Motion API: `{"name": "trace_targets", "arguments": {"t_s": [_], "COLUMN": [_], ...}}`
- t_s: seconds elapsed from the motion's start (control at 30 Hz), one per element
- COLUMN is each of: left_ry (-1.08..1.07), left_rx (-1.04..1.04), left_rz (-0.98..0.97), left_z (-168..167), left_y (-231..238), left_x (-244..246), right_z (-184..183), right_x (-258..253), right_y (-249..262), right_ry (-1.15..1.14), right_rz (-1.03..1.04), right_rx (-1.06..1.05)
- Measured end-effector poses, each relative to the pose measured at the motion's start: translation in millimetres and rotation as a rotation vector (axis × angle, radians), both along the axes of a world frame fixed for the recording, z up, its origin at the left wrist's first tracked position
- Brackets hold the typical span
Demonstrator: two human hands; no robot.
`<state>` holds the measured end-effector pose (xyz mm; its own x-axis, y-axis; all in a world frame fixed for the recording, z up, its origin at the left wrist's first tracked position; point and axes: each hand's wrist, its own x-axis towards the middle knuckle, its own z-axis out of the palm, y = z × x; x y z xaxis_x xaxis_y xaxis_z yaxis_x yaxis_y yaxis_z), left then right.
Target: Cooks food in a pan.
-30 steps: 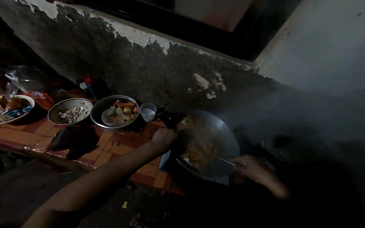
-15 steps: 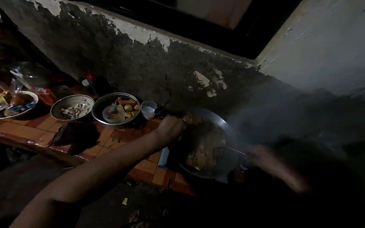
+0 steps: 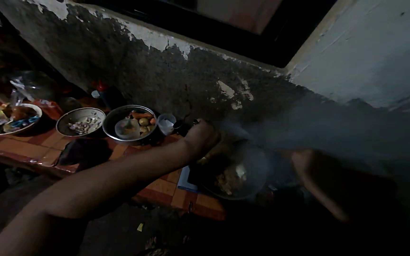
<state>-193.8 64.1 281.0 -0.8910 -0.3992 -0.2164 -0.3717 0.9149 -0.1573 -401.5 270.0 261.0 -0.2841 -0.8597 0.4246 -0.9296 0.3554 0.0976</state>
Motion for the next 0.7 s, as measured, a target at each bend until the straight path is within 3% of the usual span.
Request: {"name": "trace_targets", "arguments": {"t_s": [0.03, 0.13, 0.3, 0.43, 0.6, 0.7], "left_ry": [-0.023, -0.067, -0.158, -0.149, -0.072, -0.089], "left_rx": [0.034, 0.187, 0.314, 0.361, 0.395, 0.392], "left_rz": [0.029, 0.13, 0.155, 0.083, 0.074, 0.063], "left_z": [-2, -21, -44, -50, -60, -62], "left_y": [0, -4, -4, -14, -23, -23], "left_x": [-3, -19, -35, -28, -17, -16], "right_z": [28, 32, 30, 24, -6, -28], "right_x": [20, 37, 68, 37, 7, 4], "right_y": [-11, -49, -80, -79, -84, -76], "right_ry": [-0.051, -0.098, -0.191, -0.435, -0.585, -0.677], "right_rz": [-0.189, -0.504, -0.524, -0.442, -0.241, -0.193], "right_rx": [0.283, 0.636, 0.978, 0.929, 1.193, 1.094]}}
